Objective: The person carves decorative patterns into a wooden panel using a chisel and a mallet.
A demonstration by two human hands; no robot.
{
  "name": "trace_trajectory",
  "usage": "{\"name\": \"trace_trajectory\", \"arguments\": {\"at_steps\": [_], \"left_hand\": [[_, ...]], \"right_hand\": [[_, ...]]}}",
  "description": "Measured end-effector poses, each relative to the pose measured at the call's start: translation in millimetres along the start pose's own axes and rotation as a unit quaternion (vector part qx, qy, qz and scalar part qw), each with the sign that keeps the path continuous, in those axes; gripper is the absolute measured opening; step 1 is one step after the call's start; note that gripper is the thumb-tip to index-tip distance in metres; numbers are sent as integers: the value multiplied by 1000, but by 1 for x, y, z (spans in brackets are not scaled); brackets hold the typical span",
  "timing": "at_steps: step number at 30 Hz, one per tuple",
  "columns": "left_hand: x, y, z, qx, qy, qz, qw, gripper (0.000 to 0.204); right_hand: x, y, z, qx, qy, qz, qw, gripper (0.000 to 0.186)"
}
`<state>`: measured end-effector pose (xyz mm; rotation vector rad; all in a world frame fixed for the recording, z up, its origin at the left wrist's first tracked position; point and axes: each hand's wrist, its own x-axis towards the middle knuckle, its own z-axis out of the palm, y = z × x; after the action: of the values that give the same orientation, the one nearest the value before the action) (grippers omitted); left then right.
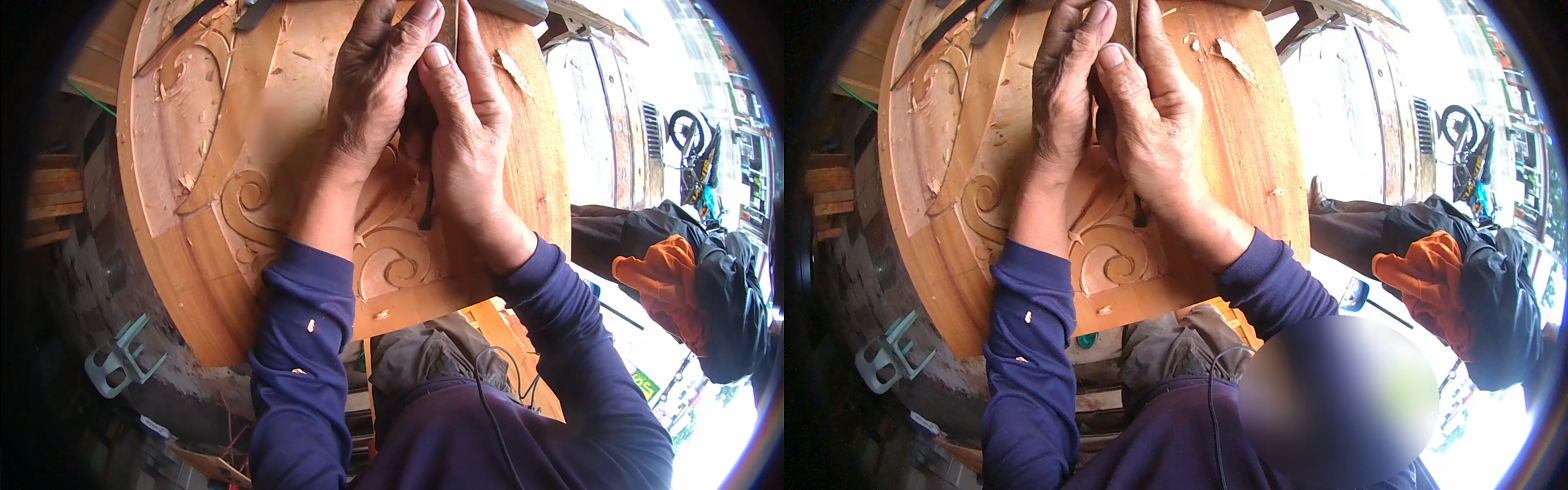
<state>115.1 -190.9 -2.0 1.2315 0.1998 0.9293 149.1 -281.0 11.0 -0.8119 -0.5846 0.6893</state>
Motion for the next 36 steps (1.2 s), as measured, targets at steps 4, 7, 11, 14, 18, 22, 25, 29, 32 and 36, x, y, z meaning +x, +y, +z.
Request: {"name": "trace_trajectory", "arguments": {"at_steps": [4, 7, 11, 14, 18, 22, 25, 29, 32, 36], "left_hand": [[0, -1, -7, 14, -23, -34, 999, 30], [-1, -2, -3, 5, -21, -19, 1000, 29], [-7, 6, 2, 36, -82, -39, 995, 37], [-7, 26, 6, 27, -95, -82, 992, 56], [-4, 28, -2, 73, -39, -39, 996, 66], [-1, 23, 2, 75, 12, 67, 995, 62], [0, 20, 0, 46, -25, 89, 995, 57], [-5, 13, 3, 92, 52, 6, 994, 40], [-3, 8, 4, 100, 61, 0, 993, 34], [-4, 7, 2, 116, 48, 19, 992, 33]], "right_hand": [[-1, -11, 11, -10, 40, 33, 999, 60], [-8, -19, 20, -46, 59, 35, 997, 61], [-15, -9, 0, -120, 128, 2, 985, 59], [-17, -26, -16, 12, 107, 142, 984, 39], [0, -26, 7, -109, 119, 102, 982, 38], [-4, -17, 5, -86, 58, 62, 993, 60], [-2, -10, -2, -51, 9, 39, 998, 63], [1, -3, -2, -64, -1, 22, 998, 60], [0, 3, -8, -55, -12, 14, 998, 59], [-3, -2, -2, -31, 24, 56, 998, 57]]}}
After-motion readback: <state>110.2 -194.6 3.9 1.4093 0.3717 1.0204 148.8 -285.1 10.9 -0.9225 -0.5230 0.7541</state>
